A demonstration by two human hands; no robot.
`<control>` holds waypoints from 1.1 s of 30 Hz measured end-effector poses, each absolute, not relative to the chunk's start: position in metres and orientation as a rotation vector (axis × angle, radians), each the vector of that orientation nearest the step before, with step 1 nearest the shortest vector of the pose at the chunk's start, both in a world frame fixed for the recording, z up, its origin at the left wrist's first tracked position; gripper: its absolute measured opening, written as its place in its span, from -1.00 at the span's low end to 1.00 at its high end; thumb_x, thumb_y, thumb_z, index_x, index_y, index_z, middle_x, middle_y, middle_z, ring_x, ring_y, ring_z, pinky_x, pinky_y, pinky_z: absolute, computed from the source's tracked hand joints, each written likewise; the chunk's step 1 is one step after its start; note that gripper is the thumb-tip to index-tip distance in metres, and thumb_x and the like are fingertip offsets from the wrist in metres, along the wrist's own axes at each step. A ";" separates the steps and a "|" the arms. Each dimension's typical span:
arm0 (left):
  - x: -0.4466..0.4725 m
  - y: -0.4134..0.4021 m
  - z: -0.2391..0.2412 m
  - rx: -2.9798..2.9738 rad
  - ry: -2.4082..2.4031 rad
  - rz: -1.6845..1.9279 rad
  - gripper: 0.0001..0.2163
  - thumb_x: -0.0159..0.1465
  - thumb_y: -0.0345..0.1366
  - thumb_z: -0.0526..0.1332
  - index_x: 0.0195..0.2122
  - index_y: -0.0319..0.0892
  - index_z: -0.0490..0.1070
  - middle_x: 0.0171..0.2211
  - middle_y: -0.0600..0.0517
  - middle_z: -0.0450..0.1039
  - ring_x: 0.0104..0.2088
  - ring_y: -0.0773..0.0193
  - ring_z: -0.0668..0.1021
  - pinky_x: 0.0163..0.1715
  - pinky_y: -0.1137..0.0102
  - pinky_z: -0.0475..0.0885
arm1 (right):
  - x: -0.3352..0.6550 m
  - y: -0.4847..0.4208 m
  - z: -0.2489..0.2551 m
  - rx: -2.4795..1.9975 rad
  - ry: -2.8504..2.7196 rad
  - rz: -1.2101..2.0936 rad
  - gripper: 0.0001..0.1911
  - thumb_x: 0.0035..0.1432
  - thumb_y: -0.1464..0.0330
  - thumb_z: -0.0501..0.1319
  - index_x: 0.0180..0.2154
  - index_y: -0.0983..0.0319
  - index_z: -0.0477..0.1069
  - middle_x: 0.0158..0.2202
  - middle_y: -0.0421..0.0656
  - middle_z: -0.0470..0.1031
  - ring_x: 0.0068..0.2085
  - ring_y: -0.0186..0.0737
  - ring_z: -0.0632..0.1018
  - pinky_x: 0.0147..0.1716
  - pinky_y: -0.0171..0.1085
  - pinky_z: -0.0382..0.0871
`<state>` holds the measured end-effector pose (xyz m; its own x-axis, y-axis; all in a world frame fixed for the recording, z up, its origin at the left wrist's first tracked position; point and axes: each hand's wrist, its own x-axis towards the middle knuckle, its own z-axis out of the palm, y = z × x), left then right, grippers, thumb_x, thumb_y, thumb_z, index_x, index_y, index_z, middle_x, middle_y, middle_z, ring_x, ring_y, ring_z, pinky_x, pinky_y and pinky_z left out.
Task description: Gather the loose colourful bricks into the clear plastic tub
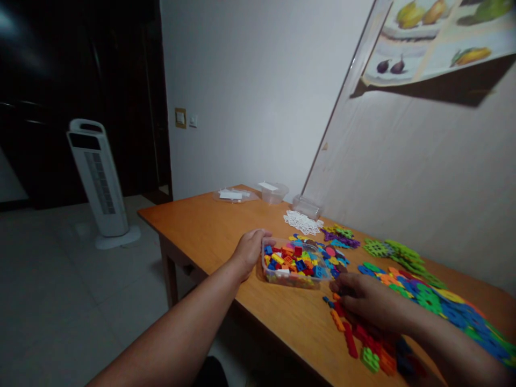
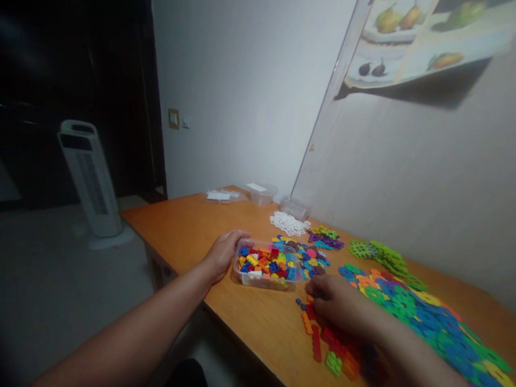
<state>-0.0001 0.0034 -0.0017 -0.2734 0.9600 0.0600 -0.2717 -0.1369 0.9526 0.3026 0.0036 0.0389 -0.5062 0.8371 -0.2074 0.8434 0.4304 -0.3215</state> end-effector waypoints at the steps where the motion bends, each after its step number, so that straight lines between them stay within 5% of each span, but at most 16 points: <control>1: 0.000 0.004 -0.002 0.924 1.122 1.602 -0.72 0.12 -0.16 0.20 -0.26 -0.26 0.51 -0.39 -0.12 0.62 -0.37 0.14 0.61 -0.36 0.36 0.45 | 0.303 0.004 0.038 1.552 2.650 -0.577 -0.84 0.01 0.41 0.15 -0.30 0.19 0.41 -0.36 -0.22 0.47 -0.32 -0.25 0.43 -0.35 -0.32 0.23; 10: -0.001 0.006 -0.005 0.943 1.114 1.598 -0.71 0.15 -0.15 0.20 -0.25 -0.27 0.51 -0.37 -0.12 0.62 -0.38 0.16 0.59 -0.35 0.36 0.44 | 0.304 0.013 0.034 1.612 2.609 -0.490 -0.87 0.12 0.33 0.09 -0.40 0.21 0.36 -0.47 -0.23 0.40 -0.41 -0.28 0.36 -0.41 -0.30 0.15; 27: 0.003 0.001 0.000 0.930 1.121 1.630 -0.73 0.13 -0.17 0.21 -0.29 -0.27 0.51 -0.42 -0.09 0.59 -0.41 0.19 0.57 -0.39 0.38 0.42 | 0.305 0.011 0.038 1.627 2.530 -0.522 -0.92 -0.08 0.48 0.14 -0.46 0.19 0.28 -0.52 -0.26 0.36 -0.45 -0.31 0.35 -0.49 -0.33 0.10; 33: 0.003 0.000 0.000 0.932 1.111 1.635 -0.74 0.12 -0.17 0.21 -0.30 -0.26 0.51 -0.42 -0.10 0.60 -0.41 0.19 0.57 -0.38 0.39 0.41 | 0.302 0.017 0.052 1.718 2.740 -0.593 -0.94 0.01 0.33 0.17 -0.46 0.19 0.33 -0.54 -0.25 0.36 -0.46 -0.30 0.35 -0.47 -0.33 0.17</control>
